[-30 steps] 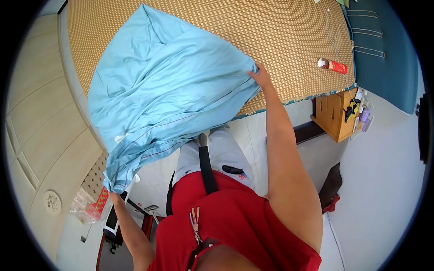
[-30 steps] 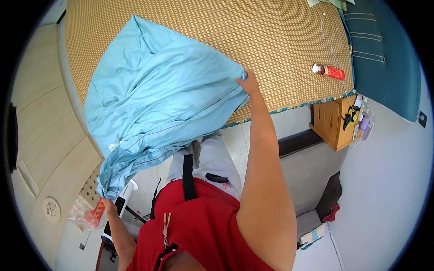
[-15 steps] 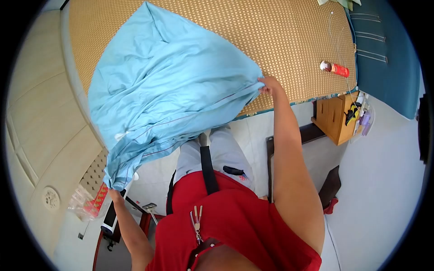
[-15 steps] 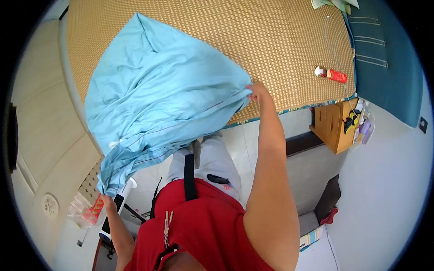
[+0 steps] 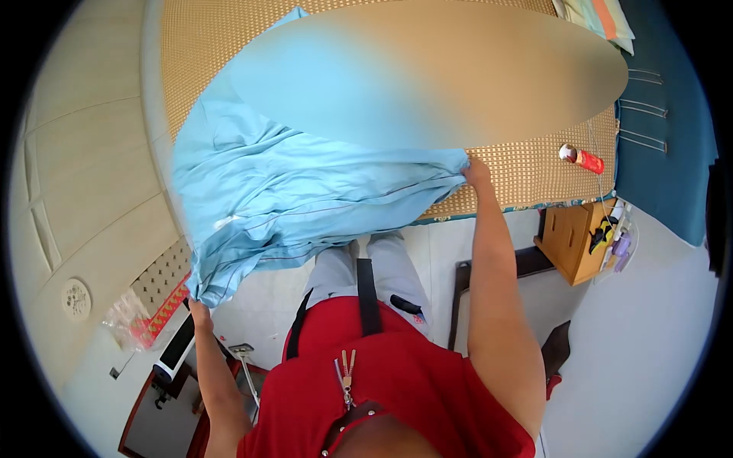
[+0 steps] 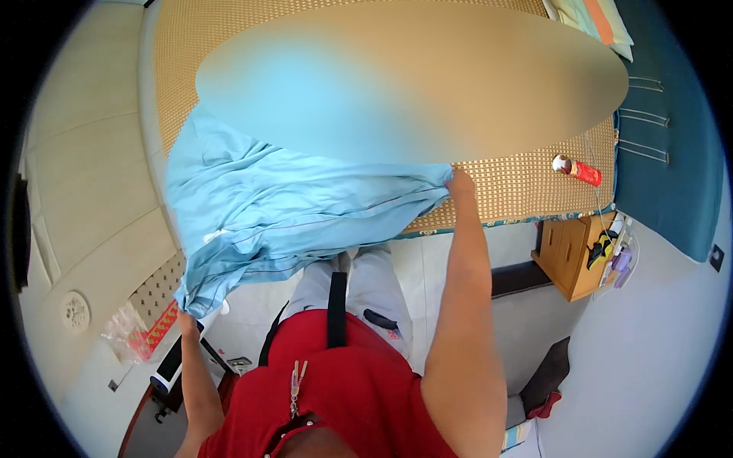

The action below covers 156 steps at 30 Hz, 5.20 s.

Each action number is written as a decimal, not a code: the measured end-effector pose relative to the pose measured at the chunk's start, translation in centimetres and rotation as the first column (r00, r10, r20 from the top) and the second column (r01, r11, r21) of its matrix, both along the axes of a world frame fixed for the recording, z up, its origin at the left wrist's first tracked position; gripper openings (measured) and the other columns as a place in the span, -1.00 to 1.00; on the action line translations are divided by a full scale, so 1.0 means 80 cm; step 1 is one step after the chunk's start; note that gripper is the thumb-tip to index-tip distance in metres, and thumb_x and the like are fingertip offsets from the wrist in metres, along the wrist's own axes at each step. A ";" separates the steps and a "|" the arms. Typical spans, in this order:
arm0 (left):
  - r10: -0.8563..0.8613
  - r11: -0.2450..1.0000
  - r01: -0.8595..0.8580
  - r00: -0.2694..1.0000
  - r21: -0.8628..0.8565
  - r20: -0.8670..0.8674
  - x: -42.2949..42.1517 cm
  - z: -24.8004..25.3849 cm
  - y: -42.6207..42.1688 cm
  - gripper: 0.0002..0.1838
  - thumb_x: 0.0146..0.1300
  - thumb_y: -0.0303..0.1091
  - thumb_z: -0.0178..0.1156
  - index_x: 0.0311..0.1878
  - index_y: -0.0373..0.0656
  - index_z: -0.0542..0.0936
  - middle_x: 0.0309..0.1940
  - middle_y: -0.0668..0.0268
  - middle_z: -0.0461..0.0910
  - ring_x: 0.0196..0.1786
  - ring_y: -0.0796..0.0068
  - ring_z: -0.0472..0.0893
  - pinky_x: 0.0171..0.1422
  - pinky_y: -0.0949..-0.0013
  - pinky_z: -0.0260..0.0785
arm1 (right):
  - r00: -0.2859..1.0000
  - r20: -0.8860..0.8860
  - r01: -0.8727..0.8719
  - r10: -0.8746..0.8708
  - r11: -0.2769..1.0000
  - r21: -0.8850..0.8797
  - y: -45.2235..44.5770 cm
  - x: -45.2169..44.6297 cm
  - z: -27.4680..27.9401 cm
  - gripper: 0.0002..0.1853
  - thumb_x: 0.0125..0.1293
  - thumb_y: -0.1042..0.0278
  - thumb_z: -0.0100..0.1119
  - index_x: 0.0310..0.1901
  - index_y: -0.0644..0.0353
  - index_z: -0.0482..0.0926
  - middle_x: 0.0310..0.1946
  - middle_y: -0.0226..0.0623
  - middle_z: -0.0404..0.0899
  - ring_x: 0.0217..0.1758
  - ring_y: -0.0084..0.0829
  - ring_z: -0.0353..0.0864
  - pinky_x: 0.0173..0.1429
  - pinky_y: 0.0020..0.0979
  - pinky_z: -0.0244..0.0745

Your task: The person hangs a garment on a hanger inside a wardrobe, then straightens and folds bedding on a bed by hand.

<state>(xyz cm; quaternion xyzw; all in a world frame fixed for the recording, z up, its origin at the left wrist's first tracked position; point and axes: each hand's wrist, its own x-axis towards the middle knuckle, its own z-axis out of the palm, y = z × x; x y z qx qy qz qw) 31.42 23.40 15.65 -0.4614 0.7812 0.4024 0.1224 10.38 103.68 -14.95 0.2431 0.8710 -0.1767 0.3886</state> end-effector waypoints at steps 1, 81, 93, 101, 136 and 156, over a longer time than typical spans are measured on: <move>-0.030 0.999 0.030 1.000 -0.013 -0.005 0.000 -0.008 -0.004 -0.58 0.27 -0.29 0.07 0.15 -0.26 0.49 -0.05 0.33 0.57 -0.01 0.48 0.52 0.10 0.43 0.30 | 1.000 -0.025 -0.007 0.006 0.999 -0.052 0.000 0.005 0.011 -0.34 0.06 0.13 0.37 0.17 0.22 0.40 -0.02 0.02 0.58 0.05 -0.01 0.57 0.13 -0.14 0.47; -0.543 0.823 0.531 0.840 -0.204 -0.006 -0.155 -0.141 0.042 -0.76 -0.03 -0.36 0.35 -0.24 -0.16 0.63 -0.36 0.06 0.61 -0.37 0.13 0.59 -0.13 0.21 0.44 | 0.297 -0.418 0.806 -0.859 0.460 -0.373 0.053 0.140 0.377 -0.63 0.32 0.44 0.05 0.17 0.08 0.47 -0.24 -0.35 0.53 -0.36 -0.47 0.50 -0.45 -0.39 0.45; -0.001 0.913 -0.168 0.910 0.372 0.415 -0.103 -0.212 -0.034 -0.46 -0.32 -0.49 0.24 -0.09 -0.38 0.52 -0.34 0.06 0.50 -0.37 0.06 0.47 -0.37 0.06 0.35 | 0.081 -0.401 0.799 -0.912 0.300 -0.522 0.108 0.231 0.326 -0.64 0.30 0.42 0.08 0.15 0.14 0.47 -0.15 -0.28 0.56 -0.15 -0.33 0.53 -0.12 -0.21 0.46; 0.182 0.977 -0.207 0.938 0.058 0.295 -0.015 -0.183 -0.092 -0.90 -0.32 -0.61 0.09 -0.59 -0.34 0.46 -0.61 0.18 0.40 -0.54 0.27 0.42 -0.52 0.16 0.17 | 0.081 -0.308 0.962 -0.948 0.155 -0.226 0.084 0.380 0.305 -0.74 0.26 0.37 0.11 -0.01 0.08 0.50 -0.16 -0.20 0.51 -0.12 -0.16 0.52 -0.24 0.04 0.52; -0.674 0.483 -0.101 0.591 -0.870 -0.443 -0.762 0.315 -0.089 -0.53 0.14 -0.32 0.04 0.16 -0.14 0.49 0.07 0.02 0.54 0.12 0.00 0.51 0.14 0.12 0.38 | -0.026 -0.136 0.095 -0.990 0.133 -0.987 0.056 0.151 0.520 -0.72 0.35 0.28 0.14 0.07 0.05 0.46 -0.14 -0.44 0.57 -0.26 -0.56 0.56 -0.42 -0.54 0.44; -0.283 0.236 -0.056 0.951 0.970 0.123 -0.295 -0.048 0.348 0.00 0.10 0.57 -0.11 0.26 -0.21 0.34 -0.02 0.11 0.54 -0.10 0.25 0.55 0.17 0.13 0.33 | 0.807 0.299 0.436 -0.510 0.172 -0.883 -0.460 -0.004 0.324 -0.71 0.41 0.24 0.01 -0.02 0.31 0.41 -0.29 -0.10 0.63 -0.36 -0.38 0.66 -0.34 -0.48 0.55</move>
